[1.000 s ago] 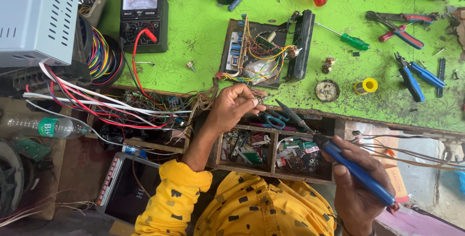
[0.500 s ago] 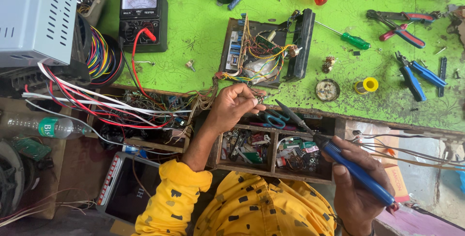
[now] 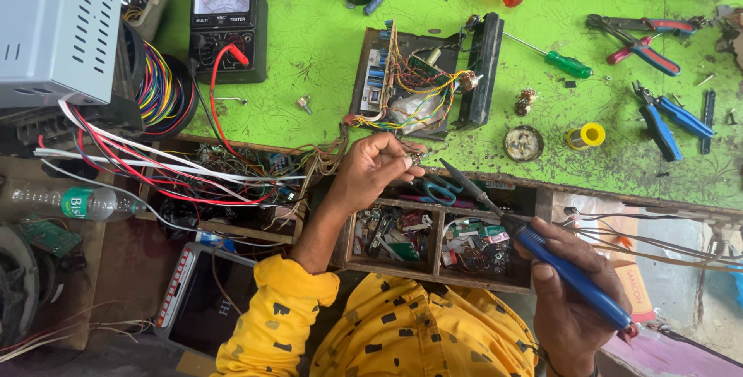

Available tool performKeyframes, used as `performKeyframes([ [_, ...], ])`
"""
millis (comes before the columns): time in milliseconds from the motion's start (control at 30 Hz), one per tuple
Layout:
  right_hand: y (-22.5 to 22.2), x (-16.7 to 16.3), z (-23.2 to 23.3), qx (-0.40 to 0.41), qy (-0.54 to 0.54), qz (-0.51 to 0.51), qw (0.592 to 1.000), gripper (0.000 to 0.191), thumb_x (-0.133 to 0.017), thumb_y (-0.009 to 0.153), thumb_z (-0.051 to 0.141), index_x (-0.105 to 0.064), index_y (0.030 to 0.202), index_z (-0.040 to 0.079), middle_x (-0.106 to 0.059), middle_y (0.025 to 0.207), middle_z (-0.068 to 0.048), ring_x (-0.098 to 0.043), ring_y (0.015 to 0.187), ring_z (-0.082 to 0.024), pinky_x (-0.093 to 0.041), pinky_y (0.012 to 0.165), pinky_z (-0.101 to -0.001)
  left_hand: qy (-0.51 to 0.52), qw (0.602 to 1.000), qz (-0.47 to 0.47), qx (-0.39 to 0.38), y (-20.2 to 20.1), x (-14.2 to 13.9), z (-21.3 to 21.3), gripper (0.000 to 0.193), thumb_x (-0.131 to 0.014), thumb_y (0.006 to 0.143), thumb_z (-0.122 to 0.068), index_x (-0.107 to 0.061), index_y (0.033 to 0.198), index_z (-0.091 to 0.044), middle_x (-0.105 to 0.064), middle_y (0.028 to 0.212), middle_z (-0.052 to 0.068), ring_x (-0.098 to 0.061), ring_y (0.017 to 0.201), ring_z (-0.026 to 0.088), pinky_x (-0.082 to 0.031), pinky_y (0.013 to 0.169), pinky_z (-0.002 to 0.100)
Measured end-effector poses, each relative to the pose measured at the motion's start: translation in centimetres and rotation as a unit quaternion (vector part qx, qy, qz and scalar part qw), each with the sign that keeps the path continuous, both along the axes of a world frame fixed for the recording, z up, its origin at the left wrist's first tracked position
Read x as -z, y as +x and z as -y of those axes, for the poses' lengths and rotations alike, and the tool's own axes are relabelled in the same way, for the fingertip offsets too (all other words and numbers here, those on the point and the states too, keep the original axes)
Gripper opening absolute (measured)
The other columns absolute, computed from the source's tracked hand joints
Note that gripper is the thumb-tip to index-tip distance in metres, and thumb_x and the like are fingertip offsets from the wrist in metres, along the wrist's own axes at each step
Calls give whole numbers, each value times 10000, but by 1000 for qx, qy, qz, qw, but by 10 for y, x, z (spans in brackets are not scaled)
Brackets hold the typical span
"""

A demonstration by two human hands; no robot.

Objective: The person uses a soldering iron to attach a small electronic component to a circuit board. They then use pliers to trim the component's leads and continue soldering additional connections on the board.

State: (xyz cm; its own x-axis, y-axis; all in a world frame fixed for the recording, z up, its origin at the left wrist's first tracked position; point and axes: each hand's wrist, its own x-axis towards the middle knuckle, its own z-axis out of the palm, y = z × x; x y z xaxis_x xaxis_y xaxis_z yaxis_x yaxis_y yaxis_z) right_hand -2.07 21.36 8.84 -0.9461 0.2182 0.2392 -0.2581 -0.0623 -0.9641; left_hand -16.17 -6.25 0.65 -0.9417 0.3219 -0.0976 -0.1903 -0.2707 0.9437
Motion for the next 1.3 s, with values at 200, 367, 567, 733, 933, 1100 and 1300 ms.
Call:
performKeyframes([
  [200,0,-1,0,0,-3,7,1000,245,-682,1041,71,-596,1240,-45,-647,1314,-290,-702,1170,-294,-596,1023,-396,7,1000,-3,2,-1,-2,1,86,-601,995,-1,-574,914,3,-705,1221,219,-776,961,235,-649,777,278],
  [367,0,-2,0,-5,-1,1,1000,237,-679,1043,72,-599,1235,-42,-643,1314,-284,-693,1193,-295,-601,1028,-405,6,1000,1,3,-1,-1,2,82,-601,993,0,-574,916,6,-695,1250,241,-777,961,241,-650,775,279],
  [567,0,-2,0,-4,6,3,1000,245,-684,1041,79,-594,1237,-37,-646,1318,-279,-697,1185,-296,-599,1029,-403,11,1000,2,6,-1,2,2,91,-603,996,-4,-570,912,0,-695,1253,235,-776,960,242,-647,776,277],
  [733,-1,-3,0,-4,7,3,1000,246,-680,1042,75,-590,1241,-37,-647,1314,-282,-698,1182,-297,-600,1029,-404,11,1000,3,5,-1,2,1,91,-605,999,-3,-569,916,0,-698,1228,232,-776,962,242,-646,776,278],
  [933,-2,-3,1,-8,8,-6,1000,235,-675,1047,75,-591,1233,-42,-645,1307,-281,-694,1191,-290,-610,1025,-414,25,1000,3,6,0,2,2,71,-598,996,-11,-572,930,-5,-688,1252,199,-768,963,233,-644,788,282],
  [1100,1,-1,2,-4,3,4,1000,241,-675,1045,76,-593,1232,-53,-645,1310,-288,-692,1188,-295,-600,1031,-423,4,1000,-1,5,2,6,1,81,-598,1013,-12,-569,937,-6,-701,1204,217,-775,973,234,-648,792,290],
  [1300,2,1,1,-3,-3,4,1000,245,-679,1047,79,-593,1236,-50,-643,1312,-286,-687,1200,-295,-600,1034,-430,14,1000,2,6,2,7,1,76,-597,1003,-9,-568,933,-13,-695,1245,207,-771,971,233,-642,784,284],
])
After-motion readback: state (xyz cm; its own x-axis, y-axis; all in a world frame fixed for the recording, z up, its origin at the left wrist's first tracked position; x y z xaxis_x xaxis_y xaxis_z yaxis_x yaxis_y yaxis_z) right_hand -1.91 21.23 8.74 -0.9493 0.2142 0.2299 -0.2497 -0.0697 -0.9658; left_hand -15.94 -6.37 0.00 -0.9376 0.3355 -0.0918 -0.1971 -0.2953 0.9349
